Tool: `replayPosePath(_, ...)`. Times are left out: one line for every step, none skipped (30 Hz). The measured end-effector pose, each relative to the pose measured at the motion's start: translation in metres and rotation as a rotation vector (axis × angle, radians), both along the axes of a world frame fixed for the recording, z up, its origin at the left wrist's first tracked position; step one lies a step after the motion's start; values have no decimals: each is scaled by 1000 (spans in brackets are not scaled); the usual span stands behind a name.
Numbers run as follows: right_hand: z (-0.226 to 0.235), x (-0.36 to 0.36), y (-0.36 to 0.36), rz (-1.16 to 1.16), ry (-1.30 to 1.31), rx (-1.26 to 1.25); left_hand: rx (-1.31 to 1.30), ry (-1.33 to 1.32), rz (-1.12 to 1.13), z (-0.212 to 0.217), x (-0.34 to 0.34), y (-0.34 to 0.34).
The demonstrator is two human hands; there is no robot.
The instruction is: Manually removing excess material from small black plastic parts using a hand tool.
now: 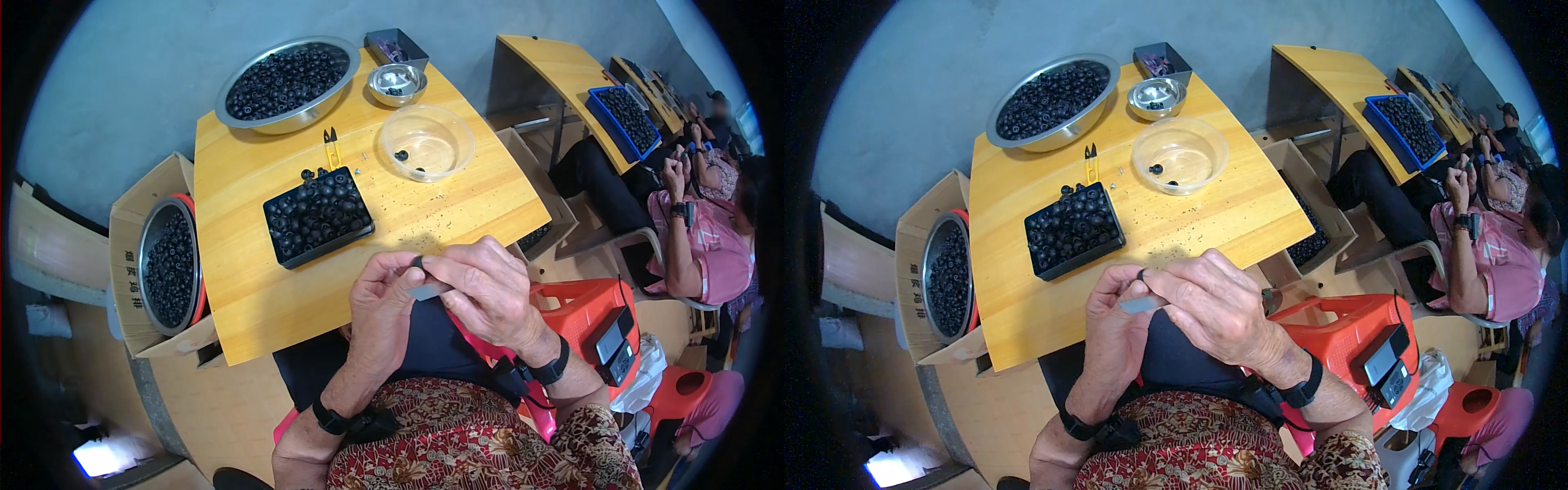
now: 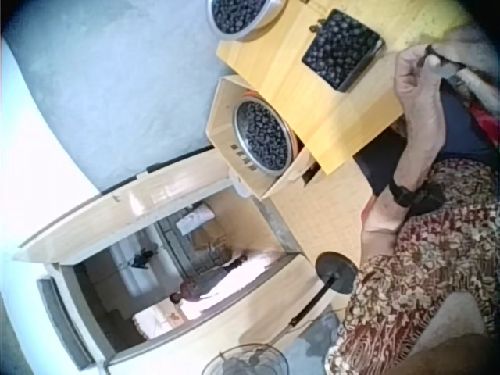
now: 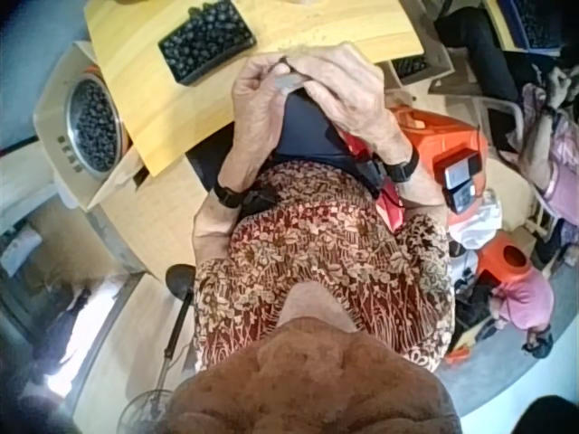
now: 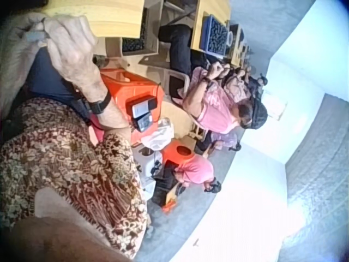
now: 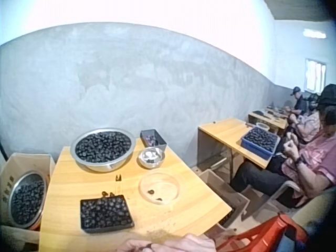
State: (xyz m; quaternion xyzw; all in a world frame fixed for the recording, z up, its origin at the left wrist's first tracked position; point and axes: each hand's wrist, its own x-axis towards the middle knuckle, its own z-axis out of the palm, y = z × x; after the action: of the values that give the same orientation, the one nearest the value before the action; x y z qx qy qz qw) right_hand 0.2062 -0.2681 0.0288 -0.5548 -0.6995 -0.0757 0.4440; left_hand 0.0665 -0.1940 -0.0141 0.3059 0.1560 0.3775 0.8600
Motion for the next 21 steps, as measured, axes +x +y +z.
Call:
replayPosePath(0, 0, 0, 0, 0, 1, 1, 0, 0, 0, 0, 0)
replayPosePath(0, 1, 0, -10, -4, -16, -13, 2, 2, 0, 0, 1)
replayPosePath(-1, 1, 0, -19, -8, -33, -27, 4, 3, -1, 0, 1)
replayPosePath(-2, 2, 1, -19, -7, -33, -27, 4, 4, -2, -1, 1)
replayPosePath(-4, 2, 1, -24, 18, -42, -52, 4, -14, -4, -1, 1)
replayPosePath(-4, 2, 2, -29, 43, -51, -76, 3, -33, -5, -1, 1)
replayPosePath(-4, 3, 2, -30, 43, -51, -77, 3, -34, -5, -1, 1)
replayPosePath(-4, 4, 3, -11, 141, -95, -94, -11, -53, -6, -2, 2)
replayPosePath(-4, 4, 3, 7, 239, -138, -112, -25, -72, -6, -3, 3)
replayPosePath(-3, 5, 2, 9, 241, -139, -113, -23, -70, -6, -4, 5)
replayPosePath(-2, 5, 1, 37, 429, -228, -134, 7, -117, -6, -4, 7)
replayPosePath(-2, 6, 0, 65, 617, -318, -154, 37, -164, -6, -4, 9)
replayPosePath(-4, 7, 0, 66, 618, -319, -156, 38, -163, -7, -3, 10)
replayPosePath(-5, 8, 0, 82, 687, -358, -153, 38, -169, -7, -2, 10)
replayPosePath(-6, 9, 0, 97, 756, -398, -150, 39, -175, -7, -2, 10)
replayPosePath(-7, 8, 0, 97, 757, -399, -152, 39, -174, -8, -2, 10)
replayPosePath(-8, 8, -2, 84, 803, -419, -166, 34, -188, -9, -3, 10)
replayPosePath(-10, 7, -2, 70, 849, -438, -181, 29, -202, -10, -3, 10)
replayPosePath(-11, 9, -3, 69, 849, -439, -182, 29, -202, -11, -4, 11)
replayPosePath(-12, 11, -5, 59, 791, -434, -191, 34, -213, -12, -4, 12)
replayPosePath(-12, 12, -5, 50, 732, -427, -200, 39, -225, -12, -5, 14)
